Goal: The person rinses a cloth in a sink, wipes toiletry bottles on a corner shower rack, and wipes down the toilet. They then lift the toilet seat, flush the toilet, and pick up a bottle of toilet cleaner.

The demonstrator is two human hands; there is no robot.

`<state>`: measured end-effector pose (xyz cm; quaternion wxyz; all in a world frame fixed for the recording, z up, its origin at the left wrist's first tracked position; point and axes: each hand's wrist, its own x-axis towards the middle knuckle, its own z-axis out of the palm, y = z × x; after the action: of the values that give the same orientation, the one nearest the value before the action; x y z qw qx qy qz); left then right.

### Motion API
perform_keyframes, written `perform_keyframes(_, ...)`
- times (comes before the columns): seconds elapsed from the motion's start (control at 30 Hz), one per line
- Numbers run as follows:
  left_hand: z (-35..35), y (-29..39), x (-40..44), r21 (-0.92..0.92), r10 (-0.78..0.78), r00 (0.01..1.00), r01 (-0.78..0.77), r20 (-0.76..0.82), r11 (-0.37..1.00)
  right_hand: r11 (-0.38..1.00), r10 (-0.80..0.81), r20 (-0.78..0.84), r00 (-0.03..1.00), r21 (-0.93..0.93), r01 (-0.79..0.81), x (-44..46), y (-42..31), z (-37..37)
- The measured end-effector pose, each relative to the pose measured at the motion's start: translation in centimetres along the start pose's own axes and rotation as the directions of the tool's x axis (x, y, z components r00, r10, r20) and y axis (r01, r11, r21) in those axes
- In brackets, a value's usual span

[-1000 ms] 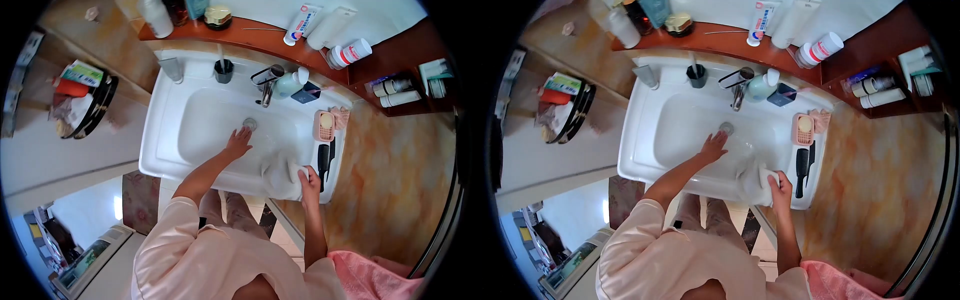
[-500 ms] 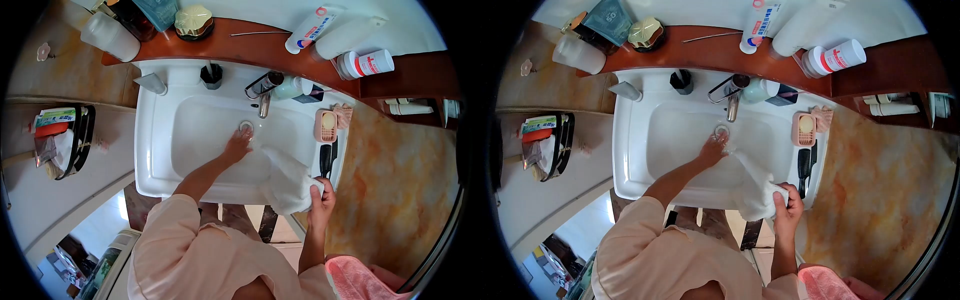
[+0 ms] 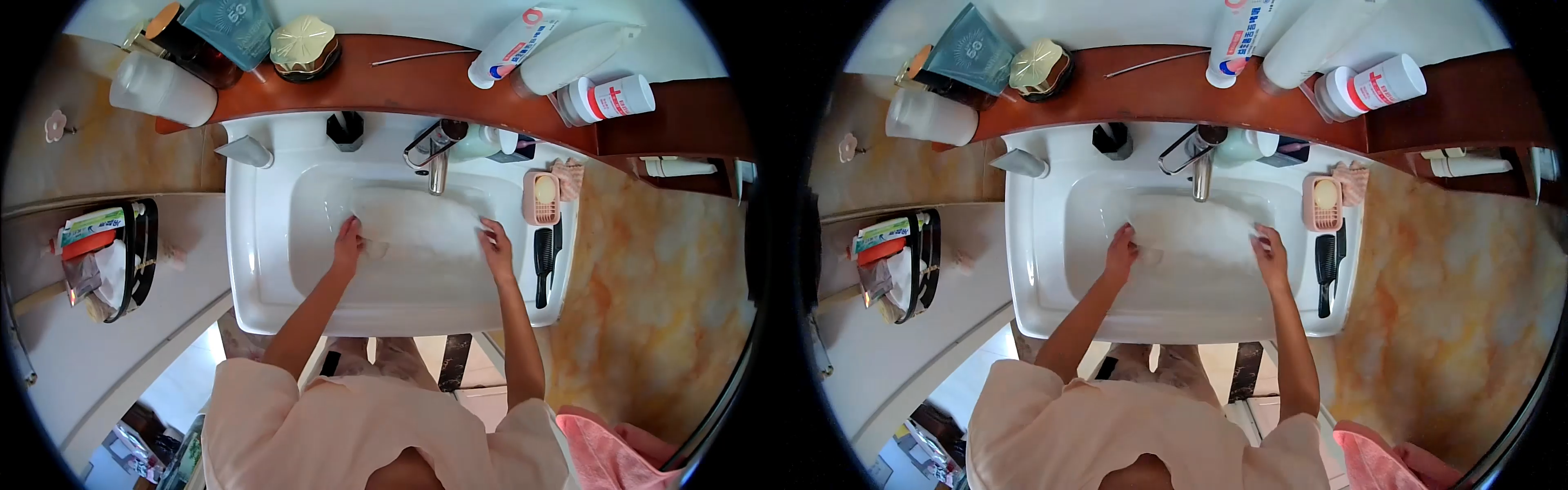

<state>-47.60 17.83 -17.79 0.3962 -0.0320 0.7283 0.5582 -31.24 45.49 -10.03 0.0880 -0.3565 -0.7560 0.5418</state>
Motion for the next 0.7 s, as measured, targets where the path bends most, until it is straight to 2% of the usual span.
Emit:
perform_keyframes(0.03, 0.0, -0.1, -0.4, 0.115, 0.157, 0.984, -0.147, -0.089, 0.982, 0.945, -0.147, -0.027, 0.989, -0.299, 0.132, 0.9, 2.6, 1.0)
perform_keyframes(0.07, 0.1, -0.1, -0.7, 0.24, 0.319, 0.934, -0.276, -0.159, 0.931, 0.786, -0.292, -0.008, 0.956, -0.572, 0.235, 1.8, 4.0, 1.6)
perform_keyframes(0.13, 0.4, 0.2, -1.0, 0.494, 0.62, 0.751, -0.46, -0.227, 0.738, 0.764, -0.401, -0.007, 0.916, -0.555, 0.33, 3.0, 3.7, 4.0)
perform_keyframes(0.17, 1.1, 0.7, -1.0, 0.64, 0.636, 0.763, -0.433, -0.113, 0.634, 0.749, -0.453, -0.007, 0.891, -0.546, 0.376, 3.2, 3.4, 5.6)
perform_keyframes(0.23, 2.5, 2.3, -1.1, 0.857, 0.598, 0.794, -0.383, 0.113, 0.346, 0.678, -0.373, 0.071, 0.925, -0.66, 0.324, 3.0, 2.5, 8.4)
perform_keyframes(0.3, 2.5, 1.5, 0.2, 0.868, 0.609, 0.752, -0.453, 0.251, 0.202, 0.613, -0.31, 0.162, 0.937, -0.719, 0.327, 2.9, 2.5, 10.2)
perform_keyframes(0.33, 1.8, 1.0, 1.1, 0.869, 0.606, 0.73, -0.479, 0.316, 0.124, 0.582, -0.317, 0.255, 0.913, -0.708, 0.4, 2.9, 2.9, 10.9)
perform_keyframes(0.4, 1.4, -0.1, 1.9, 0.839, 0.612, 0.692, -0.537, 0.383, 0.081, 0.508, -0.299, 0.436, 0.849, -0.68, 0.528, 1.7, 3.7, 10.7)
perform_keyframes(0.43, 1.1, -0.5, 2.0, 0.824, 0.614, 0.671, -0.564, 0.415, 0.058, 0.485, -0.324, 0.427, 0.844, -0.691, 0.536, 1.9, 4.5, 10.4)
perform_keyframes(0.53, 1.1, -0.7, 2.1, 0.803, 0.631, 0.657, -0.589, 0.413, 0.088, 0.496, -0.317, 0.264, 0.911, -0.772, 0.397, 2.0, 4.4, 10.4)
perform_keyframes(0.57, 1.2, -0.7, 1.9, 0.816, 0.61, 0.686, -0.568, 0.397, 0.108, 0.563, -0.313, 0.178, 0.933, -0.756, 0.333, 1.3, 4.7, 11.3)
perform_keyframes(0.63, 1.7, -0.7, 1.6, 0.838, 0.567, 0.74, -0.525, 0.362, 0.15, 0.545, -0.291, 0.381, 0.878, -0.688, 0.479, -0.3, 4.6, 11.8)
perform_keyframes(0.67, 1.9, -1.0, 1.3, 0.817, 0.575, 0.765, -0.511, 0.291, 0.266, 0.536, -0.276, 0.478, 0.834, -0.643, 0.546, -0.7, 4.6, 11.7)
perform_keyframes(0.7, 2.1, -1.9, 0.7, 0.784, 0.571, 0.791, -0.491, 0.219, 0.379, 0.433, -0.291, 0.508, 0.81, -0.685, 0.585, -0.4, 4.0, 11.1)
